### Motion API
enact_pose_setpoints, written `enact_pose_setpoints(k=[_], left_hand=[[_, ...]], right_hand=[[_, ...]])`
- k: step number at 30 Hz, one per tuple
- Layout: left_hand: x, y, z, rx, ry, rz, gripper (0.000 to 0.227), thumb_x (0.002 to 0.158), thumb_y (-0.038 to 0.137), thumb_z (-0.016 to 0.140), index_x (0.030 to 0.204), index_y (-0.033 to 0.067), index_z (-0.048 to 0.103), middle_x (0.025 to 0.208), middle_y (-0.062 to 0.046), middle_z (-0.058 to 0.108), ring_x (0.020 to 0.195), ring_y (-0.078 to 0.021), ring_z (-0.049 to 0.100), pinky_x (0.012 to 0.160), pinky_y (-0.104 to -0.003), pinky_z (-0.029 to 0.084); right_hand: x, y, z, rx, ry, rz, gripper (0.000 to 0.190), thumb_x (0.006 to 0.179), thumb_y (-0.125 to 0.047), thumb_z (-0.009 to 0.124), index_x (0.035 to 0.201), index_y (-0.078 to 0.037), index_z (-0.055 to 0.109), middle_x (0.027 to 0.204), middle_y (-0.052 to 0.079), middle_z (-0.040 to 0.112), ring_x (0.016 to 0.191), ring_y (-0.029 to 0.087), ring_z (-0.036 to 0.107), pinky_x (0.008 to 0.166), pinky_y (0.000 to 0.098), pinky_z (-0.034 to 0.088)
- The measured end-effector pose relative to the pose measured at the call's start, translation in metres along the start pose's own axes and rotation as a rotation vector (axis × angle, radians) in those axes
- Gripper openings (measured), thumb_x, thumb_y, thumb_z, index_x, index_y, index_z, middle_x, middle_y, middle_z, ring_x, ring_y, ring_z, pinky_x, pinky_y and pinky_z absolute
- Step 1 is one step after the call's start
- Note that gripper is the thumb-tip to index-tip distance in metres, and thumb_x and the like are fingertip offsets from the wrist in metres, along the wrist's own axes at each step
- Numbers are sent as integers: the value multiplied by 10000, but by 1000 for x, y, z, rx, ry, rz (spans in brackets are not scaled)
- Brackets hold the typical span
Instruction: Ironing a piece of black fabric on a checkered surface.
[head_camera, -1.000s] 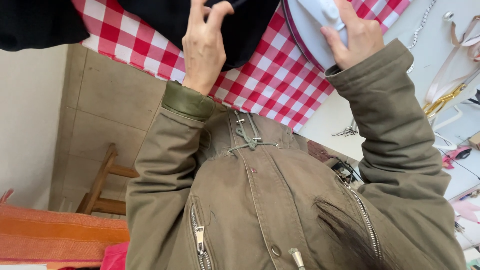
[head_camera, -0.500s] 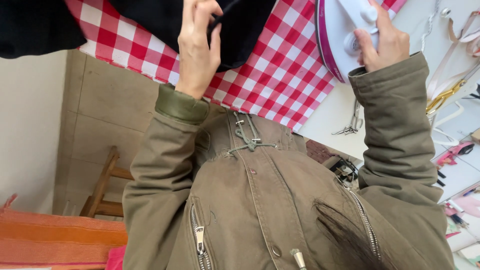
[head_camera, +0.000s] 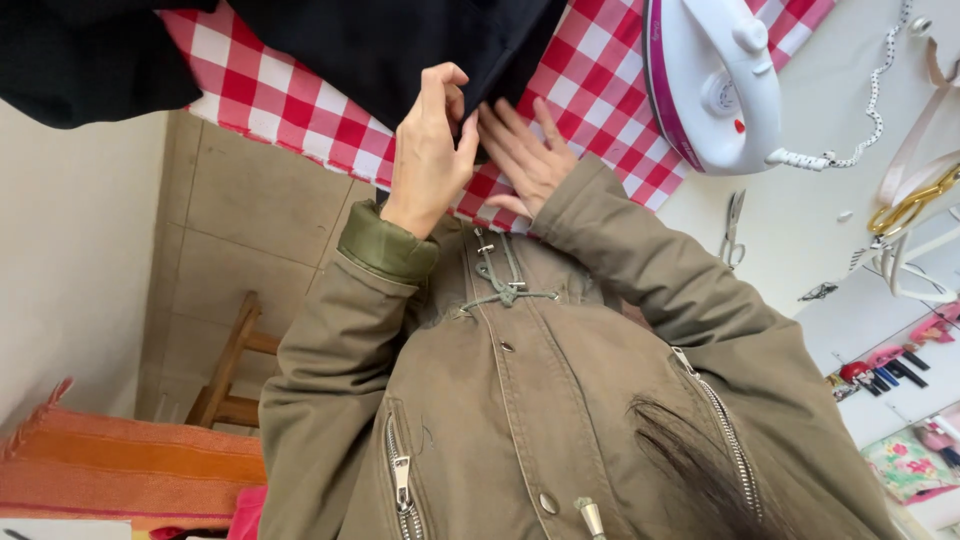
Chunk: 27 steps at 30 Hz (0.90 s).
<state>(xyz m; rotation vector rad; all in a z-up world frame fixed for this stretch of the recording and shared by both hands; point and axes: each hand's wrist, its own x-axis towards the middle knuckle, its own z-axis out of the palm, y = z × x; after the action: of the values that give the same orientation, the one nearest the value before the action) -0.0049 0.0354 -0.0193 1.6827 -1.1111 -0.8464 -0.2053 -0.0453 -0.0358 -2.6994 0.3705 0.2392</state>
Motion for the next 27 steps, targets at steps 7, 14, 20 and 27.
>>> enact_pose_setpoints(k=[7,14,20,27], left_hand=[[1,-5,-2,4,32,-44,449,944,-103,681,1298,36,442,895,-106,553,748,-242,612,683,-370,513],[2,-19,-5,42,80,-88,424,965,-97,674,1296,37,444,858,-88,556,728,-224,613,679,-368,512],[2,-25,-8,49,86,-94,426,974,-95,675,1305,34,439,881,-88,548,737,-193,610,674,-349,516],[3,-16,-10,33,64,-81,449,978,-101,681,1336,50,456,932,-85,562,755,-184,610,676,-326,515]], right_hand=[[-8,0,-2,-58,-42,-45,916,984,-590,655,1614,32,421,1701,193,344,1602,304,258,1260,617,89],[-22,6,-20,-62,23,-124,755,1013,-424,719,1555,58,509,1650,201,449,1579,303,369,1303,593,144],[-28,14,-10,-26,79,-97,673,969,-336,757,1488,54,579,1618,185,490,1555,305,391,1291,607,168],[-30,20,-26,-3,139,-84,585,949,-259,788,1426,43,636,1507,187,602,1489,312,487,1280,579,241]])
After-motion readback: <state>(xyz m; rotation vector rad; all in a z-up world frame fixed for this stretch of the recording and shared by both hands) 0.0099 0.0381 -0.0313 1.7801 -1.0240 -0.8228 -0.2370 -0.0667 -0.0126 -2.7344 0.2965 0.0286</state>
